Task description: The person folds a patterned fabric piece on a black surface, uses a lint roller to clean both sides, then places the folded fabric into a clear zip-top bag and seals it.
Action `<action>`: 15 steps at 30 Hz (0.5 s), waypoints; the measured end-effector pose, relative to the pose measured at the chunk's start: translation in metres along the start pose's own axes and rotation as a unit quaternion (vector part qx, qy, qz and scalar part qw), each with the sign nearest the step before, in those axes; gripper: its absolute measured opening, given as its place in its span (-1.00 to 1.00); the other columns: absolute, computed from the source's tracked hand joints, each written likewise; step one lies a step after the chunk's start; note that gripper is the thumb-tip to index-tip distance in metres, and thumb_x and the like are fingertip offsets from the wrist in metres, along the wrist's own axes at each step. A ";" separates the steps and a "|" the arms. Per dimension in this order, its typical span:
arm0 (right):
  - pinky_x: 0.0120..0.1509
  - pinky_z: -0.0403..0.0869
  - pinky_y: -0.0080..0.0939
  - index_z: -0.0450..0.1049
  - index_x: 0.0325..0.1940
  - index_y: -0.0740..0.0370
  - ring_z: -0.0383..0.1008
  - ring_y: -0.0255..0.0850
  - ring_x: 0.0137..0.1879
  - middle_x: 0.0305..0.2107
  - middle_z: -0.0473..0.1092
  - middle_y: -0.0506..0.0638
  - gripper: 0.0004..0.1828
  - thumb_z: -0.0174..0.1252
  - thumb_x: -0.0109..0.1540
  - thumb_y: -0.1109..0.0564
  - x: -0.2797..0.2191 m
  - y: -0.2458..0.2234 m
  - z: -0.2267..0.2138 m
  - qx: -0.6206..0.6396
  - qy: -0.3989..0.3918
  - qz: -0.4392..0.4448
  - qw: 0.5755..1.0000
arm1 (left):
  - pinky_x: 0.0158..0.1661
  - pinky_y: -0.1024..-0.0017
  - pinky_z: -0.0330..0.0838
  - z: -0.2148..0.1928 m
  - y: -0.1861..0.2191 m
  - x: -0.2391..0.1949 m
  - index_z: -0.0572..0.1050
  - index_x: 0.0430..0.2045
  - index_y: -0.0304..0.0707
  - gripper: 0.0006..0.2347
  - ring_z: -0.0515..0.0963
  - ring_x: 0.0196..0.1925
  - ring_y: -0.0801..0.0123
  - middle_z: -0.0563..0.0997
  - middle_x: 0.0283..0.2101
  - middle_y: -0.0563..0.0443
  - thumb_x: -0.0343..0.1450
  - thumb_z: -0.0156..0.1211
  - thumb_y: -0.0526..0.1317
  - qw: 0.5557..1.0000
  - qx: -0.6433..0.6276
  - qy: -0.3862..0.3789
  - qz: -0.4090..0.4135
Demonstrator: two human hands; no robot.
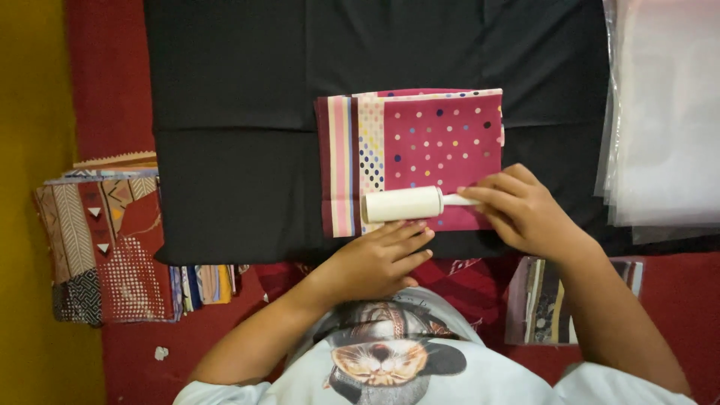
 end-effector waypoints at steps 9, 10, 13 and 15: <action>0.14 0.39 0.07 0.62 0.13 0.03 0.40 0.08 -0.10 -0.13 0.38 0.06 -0.65 0.25 0.26 0.19 0.025 0.084 0.022 -0.083 0.083 0.003 0.993 | 0.41 0.07 0.22 -0.010 0.002 0.007 0.52 0.09 -0.25 -0.57 0.48 0.38 0.00 0.56 0.24 -0.22 0.51 0.08 0.09 0.998 -0.041 -0.022 -0.029; 0.14 0.39 0.07 0.62 0.13 0.03 0.40 0.08 -0.10 -0.13 0.38 0.06 -0.65 0.25 0.26 0.19 0.032 0.089 0.021 -0.082 0.084 0.003 0.993 | 0.41 0.07 0.22 -0.010 0.002 0.006 0.52 0.09 -0.25 -0.57 0.48 0.38 0.00 0.56 0.24 -0.22 0.51 0.08 0.09 0.998 -0.041 -0.023 -0.029; 0.11 0.40 0.05 0.62 0.16 0.08 0.38 0.09 -0.08 -0.12 0.37 0.08 -0.65 0.28 0.27 0.23 0.048 0.106 0.019 -0.080 0.096 0.002 0.992 | 0.42 0.05 0.19 -0.011 0.002 0.006 0.51 0.11 -0.27 -0.56 0.47 0.39 -0.03 0.55 0.24 -0.24 0.50 0.11 0.09 0.997 -0.063 -0.028 -0.031; 0.13 0.39 0.01 0.63 0.20 0.04 0.36 0.04 -0.08 -0.11 0.36 0.04 -0.63 0.27 0.30 0.23 0.055 0.119 0.020 -0.082 0.110 0.003 0.990 | 0.43 0.05 0.17 -0.012 0.002 0.007 0.51 0.12 -0.27 -0.55 0.46 0.39 -0.03 0.55 0.23 -0.24 0.49 0.15 0.08 0.997 -0.062 -0.033 -0.035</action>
Point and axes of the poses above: each hand's wrist, its own x-axis towards the middle knuckle, its own z-axis out of the palm, y = z × x, the point moved 2 cm from there along x, towards the middle knuckle
